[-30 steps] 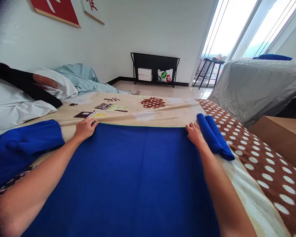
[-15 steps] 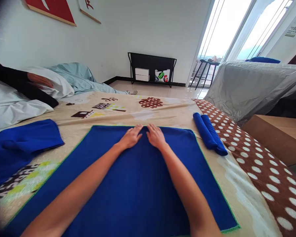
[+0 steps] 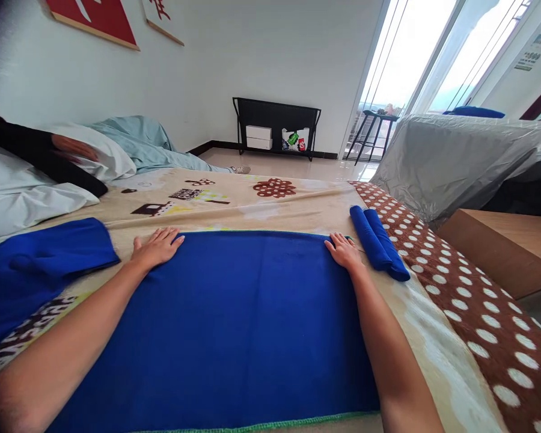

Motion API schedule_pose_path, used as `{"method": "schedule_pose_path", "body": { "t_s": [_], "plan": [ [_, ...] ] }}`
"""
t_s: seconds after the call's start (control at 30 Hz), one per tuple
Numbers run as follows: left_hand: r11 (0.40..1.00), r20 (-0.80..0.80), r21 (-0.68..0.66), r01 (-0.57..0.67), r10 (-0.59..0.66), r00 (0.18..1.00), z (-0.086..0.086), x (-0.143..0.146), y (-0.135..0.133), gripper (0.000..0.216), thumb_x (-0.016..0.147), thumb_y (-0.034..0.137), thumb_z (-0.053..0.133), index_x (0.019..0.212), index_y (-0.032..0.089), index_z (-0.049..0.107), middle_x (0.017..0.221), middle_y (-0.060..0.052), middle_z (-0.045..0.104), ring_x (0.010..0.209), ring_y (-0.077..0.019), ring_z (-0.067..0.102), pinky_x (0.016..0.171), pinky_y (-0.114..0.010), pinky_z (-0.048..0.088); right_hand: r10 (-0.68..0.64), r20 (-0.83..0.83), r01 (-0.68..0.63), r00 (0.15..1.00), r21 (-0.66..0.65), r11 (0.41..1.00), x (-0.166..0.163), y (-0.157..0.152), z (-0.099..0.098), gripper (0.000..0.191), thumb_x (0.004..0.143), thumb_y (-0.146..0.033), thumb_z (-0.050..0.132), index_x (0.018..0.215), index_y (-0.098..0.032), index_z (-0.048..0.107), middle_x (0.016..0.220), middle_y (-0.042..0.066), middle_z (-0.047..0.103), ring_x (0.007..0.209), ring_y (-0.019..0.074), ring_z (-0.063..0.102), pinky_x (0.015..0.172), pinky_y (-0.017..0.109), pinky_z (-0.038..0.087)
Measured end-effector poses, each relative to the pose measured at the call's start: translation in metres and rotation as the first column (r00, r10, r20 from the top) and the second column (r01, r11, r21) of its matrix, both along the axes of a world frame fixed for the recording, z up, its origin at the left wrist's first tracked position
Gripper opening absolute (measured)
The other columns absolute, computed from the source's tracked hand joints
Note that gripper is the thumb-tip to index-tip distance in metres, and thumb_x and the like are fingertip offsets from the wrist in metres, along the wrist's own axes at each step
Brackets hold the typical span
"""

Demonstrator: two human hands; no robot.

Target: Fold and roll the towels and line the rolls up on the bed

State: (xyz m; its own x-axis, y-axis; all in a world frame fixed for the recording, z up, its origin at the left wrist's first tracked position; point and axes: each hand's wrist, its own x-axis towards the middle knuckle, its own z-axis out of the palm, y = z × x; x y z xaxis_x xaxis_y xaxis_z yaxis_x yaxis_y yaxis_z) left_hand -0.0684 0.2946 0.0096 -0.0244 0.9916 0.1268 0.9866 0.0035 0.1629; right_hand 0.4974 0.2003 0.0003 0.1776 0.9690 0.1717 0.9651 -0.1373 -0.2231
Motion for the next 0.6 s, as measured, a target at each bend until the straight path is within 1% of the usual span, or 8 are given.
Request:
{"method": "schedule_pose_path", "body": {
  "t_s": [0.07, 0.13, 0.2, 0.3, 0.37, 0.47, 0.53, 0.6],
  "plan": [
    [0.997, -0.007, 0.076, -0.007, 0.007, 1.000, 0.002, 0.025, -0.008, 0.059, 0.099, 0.039, 0.024, 0.149, 0.011, 0.037, 0.160, -0.024, 0.025, 0.152, -0.0387, 0.012, 0.113, -0.074, 0.000, -0.049, 0.002, 0.049, 0.999, 0.030, 0.998, -0.016, 0.001, 0.000, 0.042, 0.095, -0.038, 0.061, 0.133, -0.020, 0.054, 0.141, 0.010, 0.051, 0.126, 0.0273, 0.052, 0.106, 0.054, 0.043],
    [0.989, -0.014, 0.134, 0.070, -0.068, 0.998, 0.002, 0.066, -0.015, 0.058, 0.100, 0.035, 0.024, 0.153, 0.011, 0.030, 0.162, -0.021, 0.020, 0.152, -0.0348, 0.010, 0.116, -0.069, 0.000, -0.053, 0.002, 0.053, 0.999, 0.067, 0.996, -0.046, 0.006, -0.001, 0.044, 0.095, -0.039, 0.061, 0.134, -0.020, 0.053, 0.143, 0.010, 0.049, 0.128, 0.0281, 0.050, 0.107, 0.055, 0.041],
    [0.970, -0.018, 0.138, 0.201, -0.200, 0.980, -0.002, 0.111, -0.020, 0.057, 0.101, 0.041, 0.034, 0.153, 0.018, 0.029, 0.162, -0.015, 0.026, 0.150, -0.0315, 0.021, 0.120, -0.063, 0.010, 0.026, -0.002, -0.026, 1.000, 0.089, 0.996, -0.081, 0.012, -0.004, 0.043, 0.096, -0.040, 0.059, 0.135, -0.021, 0.053, 0.144, 0.010, 0.048, 0.128, 0.0274, 0.050, 0.107, 0.054, 0.042],
    [0.938, -0.003, 0.084, 0.337, -0.338, 0.941, -0.011, 0.152, -0.023, 0.055, 0.095, 0.048, 0.054, 0.143, 0.023, 0.045, 0.152, -0.011, 0.042, 0.137, -0.0302, 0.043, 0.114, -0.058, 0.032, 0.184, -0.013, -0.183, 0.983, 0.077, 0.980, -0.113, 0.015, -0.010, 0.043, 0.096, -0.042, 0.059, 0.134, -0.022, 0.054, 0.143, 0.010, 0.050, 0.125, 0.0259, 0.052, 0.106, 0.052, 0.043],
    [0.941, 0.006, 0.054, 0.335, -0.336, 0.942, -0.014, 0.147, -0.024, 0.051, 0.093, 0.046, 0.057, 0.138, 0.021, 0.050, 0.148, -0.011, 0.046, 0.133, -0.0297, 0.047, 0.112, -0.058, 0.036, 0.197, -0.024, -0.195, 0.980, 0.069, 0.978, -0.106, 0.010, -0.012, 0.044, 0.096, -0.043, 0.059, 0.134, -0.022, 0.054, 0.143, 0.010, 0.050, 0.126, 0.0264, 0.052, 0.106, 0.052, 0.043],
    [0.976, 0.003, 0.037, 0.213, -0.214, 0.977, -0.014, 0.105, -0.026, 0.055, 0.094, 0.048, 0.056, 0.141, 0.021, 0.047, 0.152, -0.012, 0.042, 0.138, -0.0319, 0.041, 0.115, -0.062, 0.029, 0.066, -0.037, -0.063, 0.997, 0.077, 0.995, -0.063, -0.007, -0.011, 0.045, 0.096, -0.042, 0.059, 0.135, -0.021, 0.053, 0.145, 0.010, 0.048, 0.130, 0.0281, 0.049, 0.109, 0.055, 0.039],
    [0.992, -0.004, 0.030, 0.125, -0.125, 0.992, -0.010, 0.073, -0.030, 0.058, 0.096, 0.050, 0.049, 0.145, 0.020, 0.043, 0.155, -0.014, 0.038, 0.143, -0.0334, 0.035, 0.116, -0.064, 0.024, -0.031, -0.046, 0.034, 0.998, 0.080, 0.996, -0.032, -0.019, -0.008, 0.046, 0.096, -0.041, 0.059, 0.136, -0.021, 0.052, 0.147, 0.011, 0.046, 0.133, 0.0291, 0.046, 0.110, 0.057, 0.036],
    [0.995, -0.016, 0.036, 0.097, -0.096, 0.995, -0.005, 0.052, -0.038, 0.057, 0.100, 0.047, 0.035, 0.149, 0.017, 0.038, 0.159, -0.016, 0.032, 0.148, -0.0320, 0.028, 0.118, -0.061, 0.021, -0.083, -0.052, 0.087, 0.995, 0.083, 0.993, -0.015, -0.031, -0.006, 0.048, 0.095, -0.042, 0.059, 0.138, -0.021, 0.051, 0.149, 0.010, 0.044, 0.136, 0.0301, 0.043, 0.112, 0.059, 0.033]
  ]
}}
